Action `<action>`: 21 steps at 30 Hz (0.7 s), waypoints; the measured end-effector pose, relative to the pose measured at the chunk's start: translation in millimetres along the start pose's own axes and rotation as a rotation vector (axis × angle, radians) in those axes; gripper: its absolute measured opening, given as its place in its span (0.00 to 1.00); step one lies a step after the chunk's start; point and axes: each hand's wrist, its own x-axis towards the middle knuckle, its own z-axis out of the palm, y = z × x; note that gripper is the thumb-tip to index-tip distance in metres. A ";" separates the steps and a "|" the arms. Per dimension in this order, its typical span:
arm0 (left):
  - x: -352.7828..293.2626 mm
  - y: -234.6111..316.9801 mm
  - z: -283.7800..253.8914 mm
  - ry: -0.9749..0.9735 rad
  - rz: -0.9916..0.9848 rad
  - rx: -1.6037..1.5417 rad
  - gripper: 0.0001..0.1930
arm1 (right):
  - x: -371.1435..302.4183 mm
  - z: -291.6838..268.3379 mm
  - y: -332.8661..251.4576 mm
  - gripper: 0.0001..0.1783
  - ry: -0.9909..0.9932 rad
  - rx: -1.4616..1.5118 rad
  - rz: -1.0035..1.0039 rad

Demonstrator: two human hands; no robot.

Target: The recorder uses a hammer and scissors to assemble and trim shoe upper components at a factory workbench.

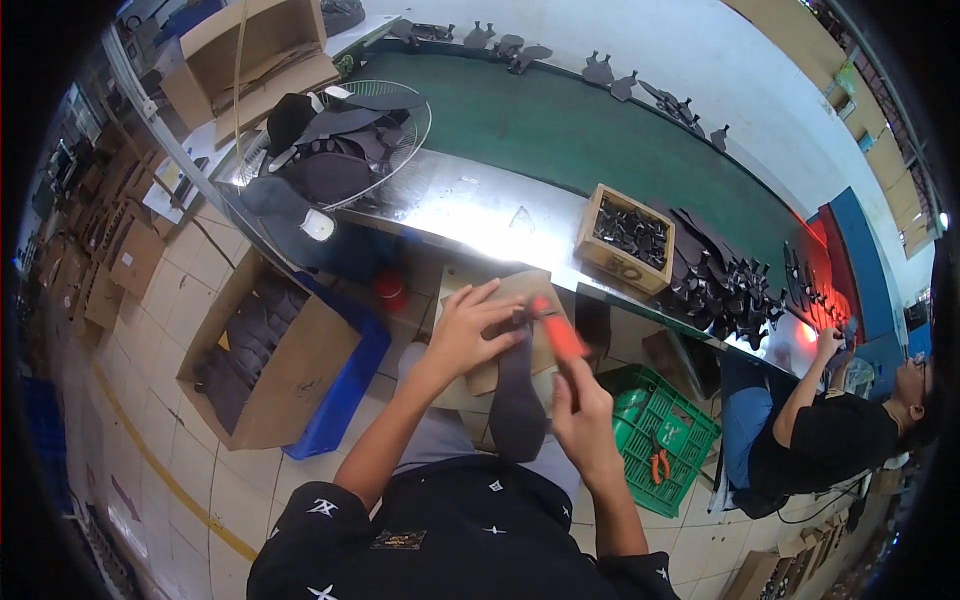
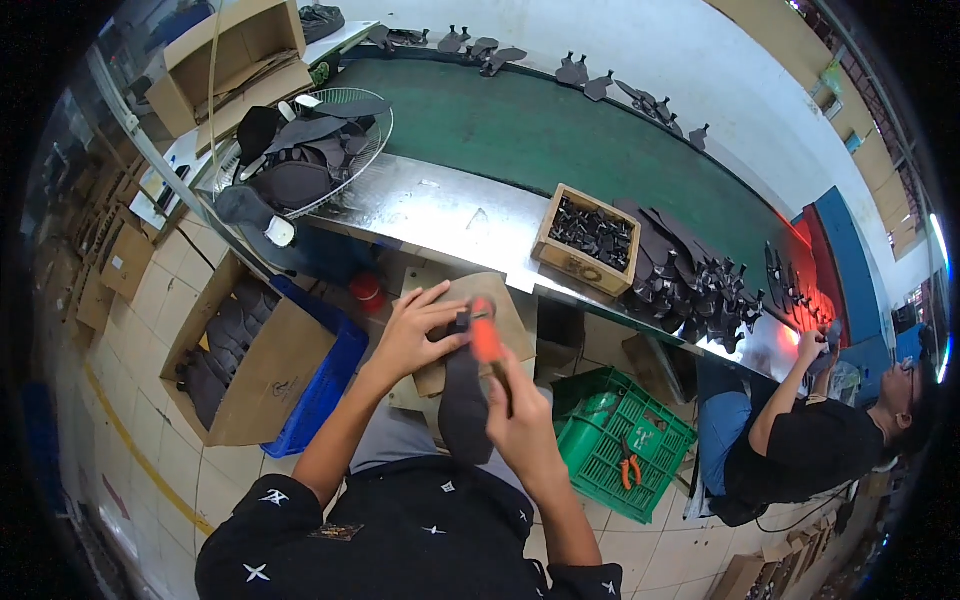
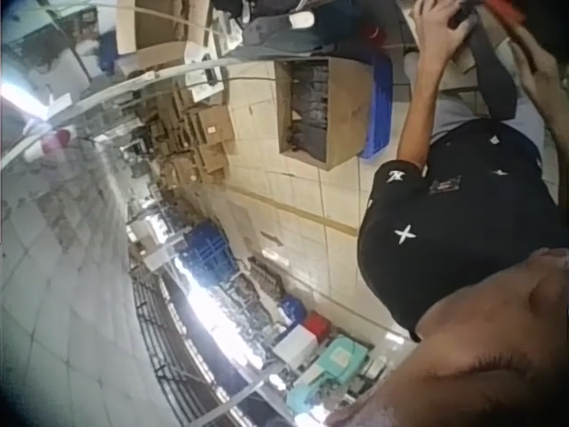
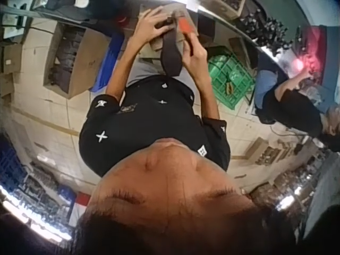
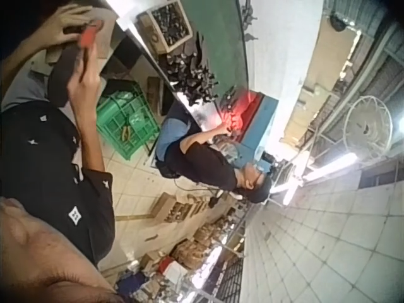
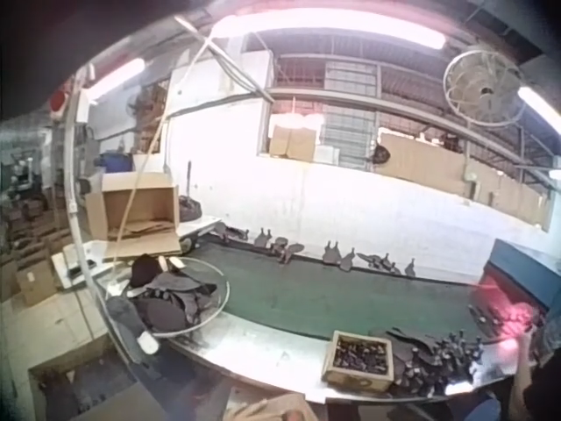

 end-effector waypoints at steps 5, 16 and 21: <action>-23.8 1.8 -2.9 -0.067 0.111 -0.175 0.09 | -1.7 -30.1 0.4 0.25 0.125 0.106 0.014; -35.7 111.4 -86.6 -0.440 -0.320 -0.914 0.17 | 43.4 5.3 56.8 0.25 -0.273 -0.571 -0.433; -42.7 101.7 -62.7 -0.520 -0.534 -1.149 0.15 | 2.5 13.4 50.1 0.26 -0.551 0.895 0.044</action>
